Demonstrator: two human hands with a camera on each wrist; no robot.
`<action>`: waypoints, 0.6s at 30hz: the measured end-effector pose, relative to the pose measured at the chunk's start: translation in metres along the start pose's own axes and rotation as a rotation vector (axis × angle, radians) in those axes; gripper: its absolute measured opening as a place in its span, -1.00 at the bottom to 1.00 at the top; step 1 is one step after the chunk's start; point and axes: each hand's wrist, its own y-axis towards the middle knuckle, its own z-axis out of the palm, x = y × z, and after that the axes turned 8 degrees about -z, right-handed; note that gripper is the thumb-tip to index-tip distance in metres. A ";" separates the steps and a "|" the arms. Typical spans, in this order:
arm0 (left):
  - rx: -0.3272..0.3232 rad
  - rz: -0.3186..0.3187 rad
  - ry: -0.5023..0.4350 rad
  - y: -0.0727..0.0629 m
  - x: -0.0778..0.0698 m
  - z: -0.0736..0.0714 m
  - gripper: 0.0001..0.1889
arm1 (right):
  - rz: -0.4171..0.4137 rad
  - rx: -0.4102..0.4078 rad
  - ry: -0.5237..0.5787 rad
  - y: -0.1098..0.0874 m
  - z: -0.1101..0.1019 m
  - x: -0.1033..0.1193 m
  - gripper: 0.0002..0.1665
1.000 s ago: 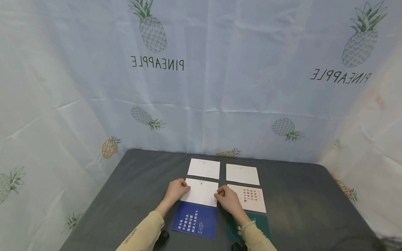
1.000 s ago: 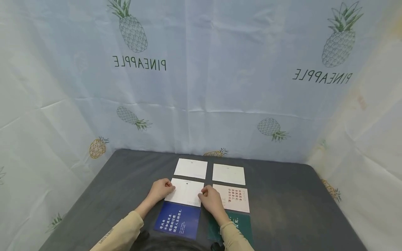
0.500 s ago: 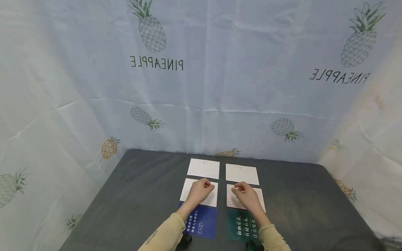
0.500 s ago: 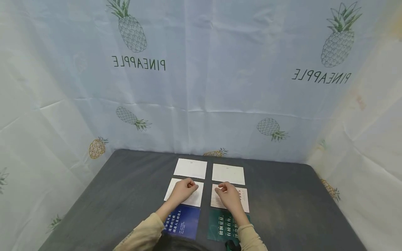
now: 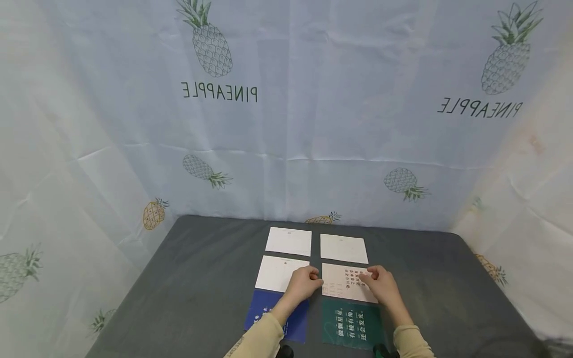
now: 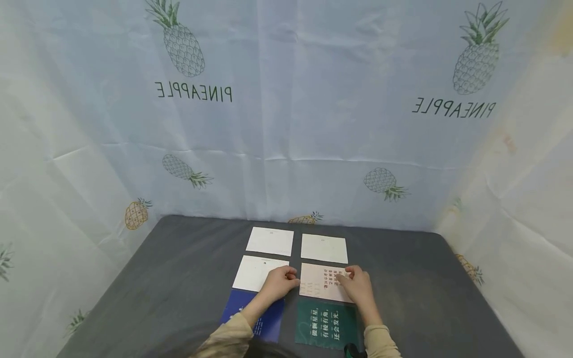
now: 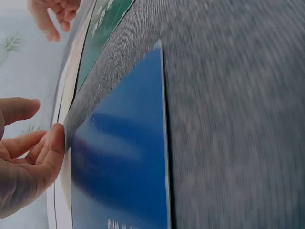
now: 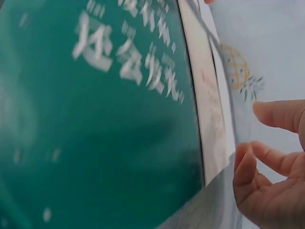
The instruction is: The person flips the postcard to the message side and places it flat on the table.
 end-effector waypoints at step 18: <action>0.008 -0.072 -0.111 0.005 -0.003 0.006 -0.65 | 0.134 0.026 0.160 -0.004 -0.004 -0.014 -0.39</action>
